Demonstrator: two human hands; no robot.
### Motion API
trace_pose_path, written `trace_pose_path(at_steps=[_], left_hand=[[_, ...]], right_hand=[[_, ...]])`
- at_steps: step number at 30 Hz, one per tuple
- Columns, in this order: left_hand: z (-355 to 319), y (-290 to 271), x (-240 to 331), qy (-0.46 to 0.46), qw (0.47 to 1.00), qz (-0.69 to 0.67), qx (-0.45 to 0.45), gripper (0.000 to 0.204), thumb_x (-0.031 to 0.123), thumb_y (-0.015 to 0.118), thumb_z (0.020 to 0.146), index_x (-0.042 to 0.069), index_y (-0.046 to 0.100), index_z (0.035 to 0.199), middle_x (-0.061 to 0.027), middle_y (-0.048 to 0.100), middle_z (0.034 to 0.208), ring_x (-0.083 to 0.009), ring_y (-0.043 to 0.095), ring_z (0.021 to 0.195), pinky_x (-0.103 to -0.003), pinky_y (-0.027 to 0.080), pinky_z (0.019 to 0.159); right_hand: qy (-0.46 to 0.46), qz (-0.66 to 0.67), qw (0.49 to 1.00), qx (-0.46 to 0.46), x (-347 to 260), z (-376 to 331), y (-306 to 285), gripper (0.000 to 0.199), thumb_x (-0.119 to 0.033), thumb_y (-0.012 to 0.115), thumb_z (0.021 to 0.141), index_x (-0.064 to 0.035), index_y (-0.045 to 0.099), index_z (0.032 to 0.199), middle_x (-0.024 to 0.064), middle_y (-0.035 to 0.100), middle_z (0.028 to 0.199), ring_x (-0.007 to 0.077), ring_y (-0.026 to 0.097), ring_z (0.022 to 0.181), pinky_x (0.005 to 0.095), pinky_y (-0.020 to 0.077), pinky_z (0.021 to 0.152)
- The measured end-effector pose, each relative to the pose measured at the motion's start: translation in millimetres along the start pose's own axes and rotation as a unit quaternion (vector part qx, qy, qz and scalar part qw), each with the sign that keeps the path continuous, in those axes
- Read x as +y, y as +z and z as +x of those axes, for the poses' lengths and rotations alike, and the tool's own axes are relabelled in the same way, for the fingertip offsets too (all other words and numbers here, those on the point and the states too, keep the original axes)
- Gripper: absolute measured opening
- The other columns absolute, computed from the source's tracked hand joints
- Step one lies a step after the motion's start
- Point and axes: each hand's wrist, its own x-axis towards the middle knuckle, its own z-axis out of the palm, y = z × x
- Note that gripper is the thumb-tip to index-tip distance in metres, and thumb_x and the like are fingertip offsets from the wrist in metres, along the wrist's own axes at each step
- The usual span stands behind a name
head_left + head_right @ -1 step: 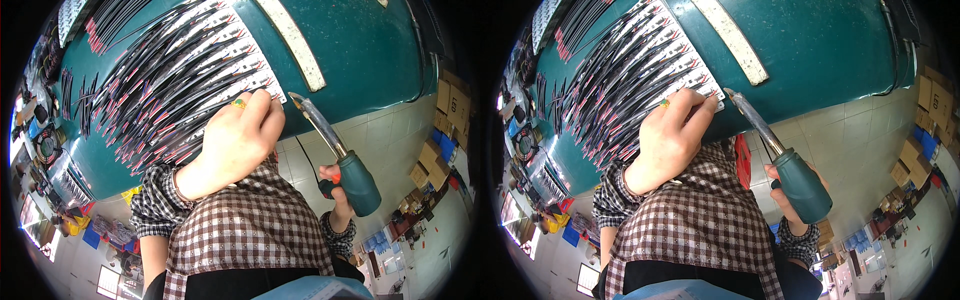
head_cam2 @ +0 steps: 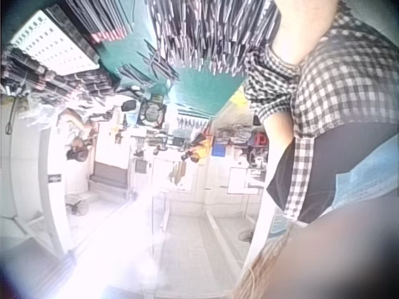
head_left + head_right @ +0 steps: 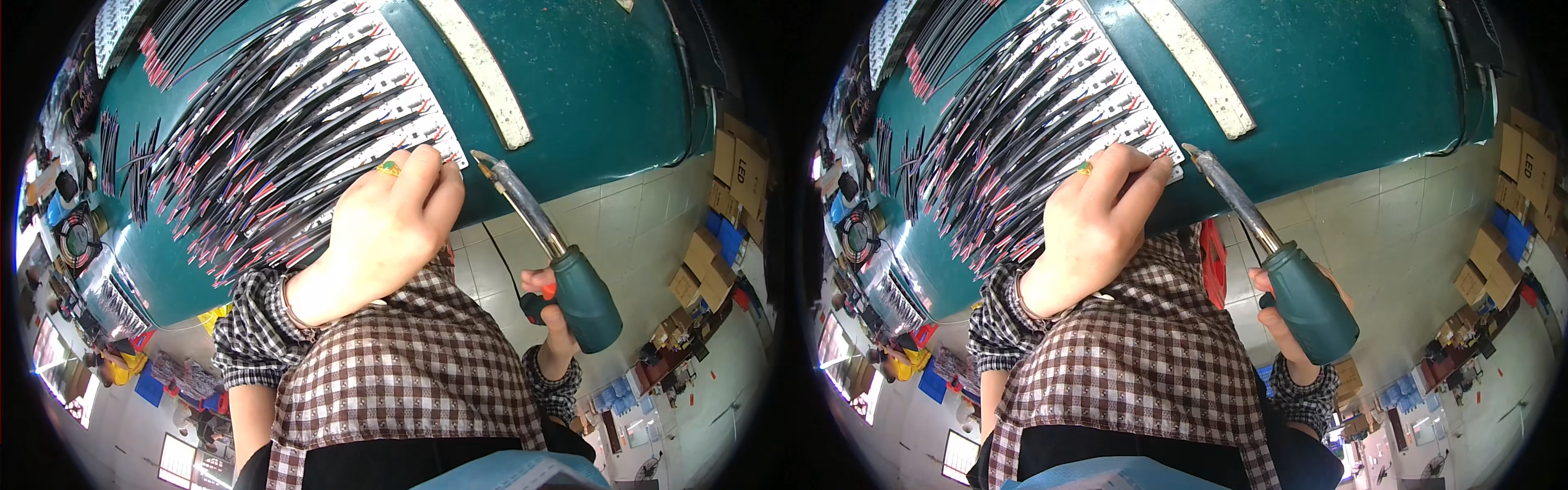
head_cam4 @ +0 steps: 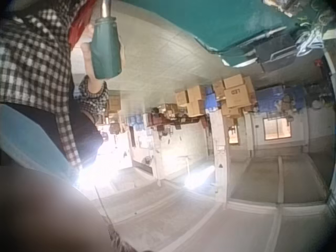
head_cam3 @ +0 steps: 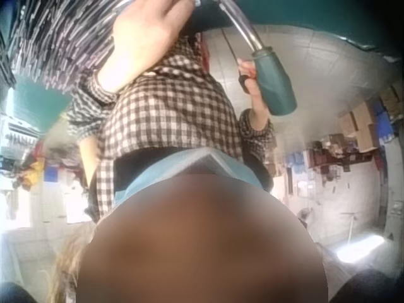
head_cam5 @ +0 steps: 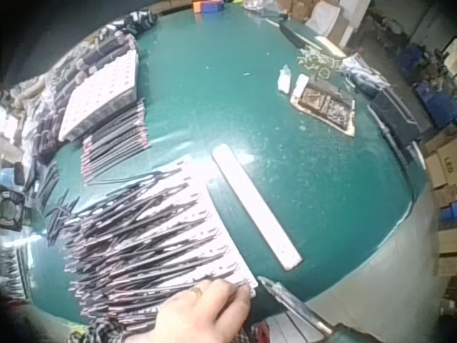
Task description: The person solders electrical wires onto LED circuit boards using a soldering iron and solder wire.
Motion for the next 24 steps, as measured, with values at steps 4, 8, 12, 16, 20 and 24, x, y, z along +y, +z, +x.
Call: trace_pose_path(at_steps=[4,8,12,16,20,24], left_hand=[[1,-2,-8,-0.068,0.988,-0.138,0.004,0.032,-0.007,0.064,0.071,0.006,0.069,0.1,-0.0049,0.058,0.082,-0.0211,0.06,0.067,-0.031,0.05,0.057],[2,-2,-18,-0.034,0.983,-0.182,0.02,0.032,-0.007,0.065,0.068,0.006,0.069,0.098,-0.0052,0.06,0.083,-0.0216,0.061,0.067,-0.031,0.051,0.057],[-1,-1,-12,-0.004,0.996,-0.091,-0.007,0.033,-0.004,0.065,0.067,0.005,0.069,0.098,-0.0043,0.06,0.085,-0.0202,0.061,0.068,-0.03,0.05,0.056],[-2,-1,-11,0.009,0.998,-0.064,-0.007,0.036,0.0,0.064,0.064,0.005,0.069,0.099,-0.0037,0.06,0.086,-0.019,0.061,0.071,-0.029,0.05,0.056],[-1,-1,-11,0.014,0.998,-0.059,-0.008,0.037,0.0,0.064,0.064,0.005,0.069,0.1,-0.0039,0.06,0.086,-0.0193,0.06,0.071,-0.03,0.05,0.055],[-1,-1,-10,0.017,0.998,-0.053,0.001,0.037,0.0,0.064,0.064,0.005,0.069,0.1,-0.004,0.059,0.086,-0.0196,0.06,0.071,-0.03,0.05,0.055]], right_hand=[[0.006,-0.007,1.0,0.013,-3,-1,4,0.057,-0.033,0.072,0.086,0.0137,0.056,0.114,0.0213,0.068,0.099,0.028,0.07,0.089,0.0358,0.0589,0.077],[0.008,-0.044,0.999,-0.007,-3,0,1,0.068,-0.044,0.065,0.09,0.0158,0.052,0.119,0.0196,0.067,0.093,0.0267,0.069,0.086,0.0331,0.0588,0.072],[0.003,-0.038,0.999,0.003,4,-7,-1,0.066,-0.043,0.066,0.09,0.0154,0.053,0.118,0.0188,0.067,0.094,0.0254,0.069,0.086,0.0329,0.0575,0.072],[-0.004,-0.002,1.0,0.018,7,-10,-3,0.048,-0.022,0.081,0.079,0.0097,0.061,0.108,0.0153,0.069,0.089,0.0246,0.07,0.083,0.0374,0.0576,0.079],[0.013,0.033,0.999,0.041,10,-14,1,0.051,-0.019,0.083,0.077,0.0105,0.057,0.11,0.014,0.07,0.088,0.0227,0.07,0.081,0.0337,0.0568,0.076],[0.004,-0.017,1.0,0.018,14,-15,-5,0.054,-0.017,0.084,0.076,0.0111,0.055,0.112,0.0136,0.07,0.086,0.0218,0.07,0.081,0.0319,0.0562,0.075]])
